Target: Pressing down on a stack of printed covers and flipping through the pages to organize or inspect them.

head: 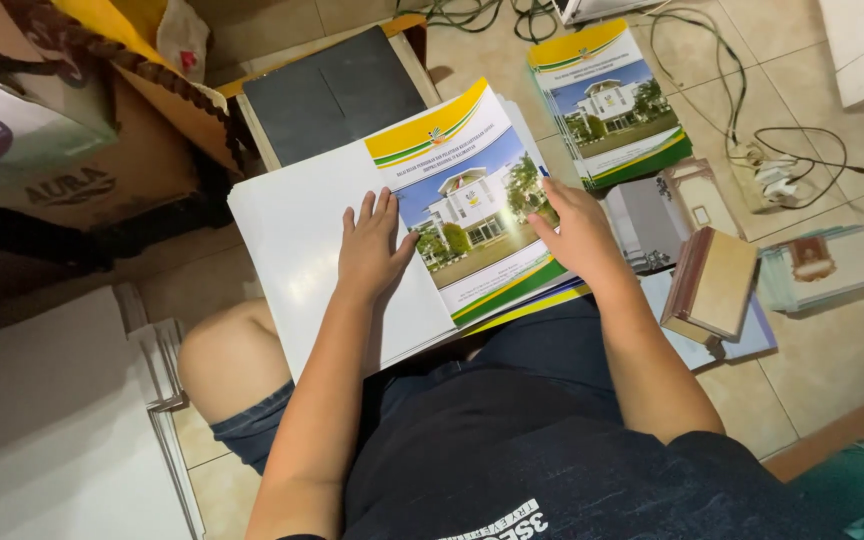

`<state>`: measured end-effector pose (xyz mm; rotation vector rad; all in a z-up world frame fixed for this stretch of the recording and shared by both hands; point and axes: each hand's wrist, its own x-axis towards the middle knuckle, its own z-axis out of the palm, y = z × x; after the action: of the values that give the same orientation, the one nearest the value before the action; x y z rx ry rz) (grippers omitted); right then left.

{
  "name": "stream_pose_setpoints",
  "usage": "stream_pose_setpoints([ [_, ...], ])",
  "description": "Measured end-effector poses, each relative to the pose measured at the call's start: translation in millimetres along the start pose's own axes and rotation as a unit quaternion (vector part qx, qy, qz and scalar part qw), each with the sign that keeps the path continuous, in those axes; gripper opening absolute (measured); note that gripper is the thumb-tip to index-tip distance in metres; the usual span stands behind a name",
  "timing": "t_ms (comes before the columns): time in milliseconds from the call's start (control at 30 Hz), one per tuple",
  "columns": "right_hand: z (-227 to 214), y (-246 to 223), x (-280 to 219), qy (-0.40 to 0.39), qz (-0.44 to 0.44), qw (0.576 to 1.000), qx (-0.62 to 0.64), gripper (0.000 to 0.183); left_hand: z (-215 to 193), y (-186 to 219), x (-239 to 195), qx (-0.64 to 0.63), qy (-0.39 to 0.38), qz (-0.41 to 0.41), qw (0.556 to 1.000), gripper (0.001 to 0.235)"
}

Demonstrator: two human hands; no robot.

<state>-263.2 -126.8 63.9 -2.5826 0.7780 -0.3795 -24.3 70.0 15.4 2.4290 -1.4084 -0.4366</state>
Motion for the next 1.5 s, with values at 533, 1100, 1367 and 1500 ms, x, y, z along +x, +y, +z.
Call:
stream_pose_setpoints([
  [533,170,-8,21,-0.171,0.115,0.806,0.554,0.068,-16,17,-13,0.004,-0.023,-0.031,0.999,0.056],
  [1100,107,-83,23,-0.181,-0.176,0.966,-0.054,0.07,-76,-115,-53,-0.664,0.237,-0.204,0.679,0.059],
  [1367,93,-94,19,-0.193,-0.164,0.965,-0.063,0.064,-11,-36,9,-0.186,0.159,-0.067,0.967,0.057],
  [1500,100,-90,22,-0.181,-0.166,0.966,-0.079,0.055,27,-20,41,-0.015,0.144,-0.05,0.988,0.053],
])
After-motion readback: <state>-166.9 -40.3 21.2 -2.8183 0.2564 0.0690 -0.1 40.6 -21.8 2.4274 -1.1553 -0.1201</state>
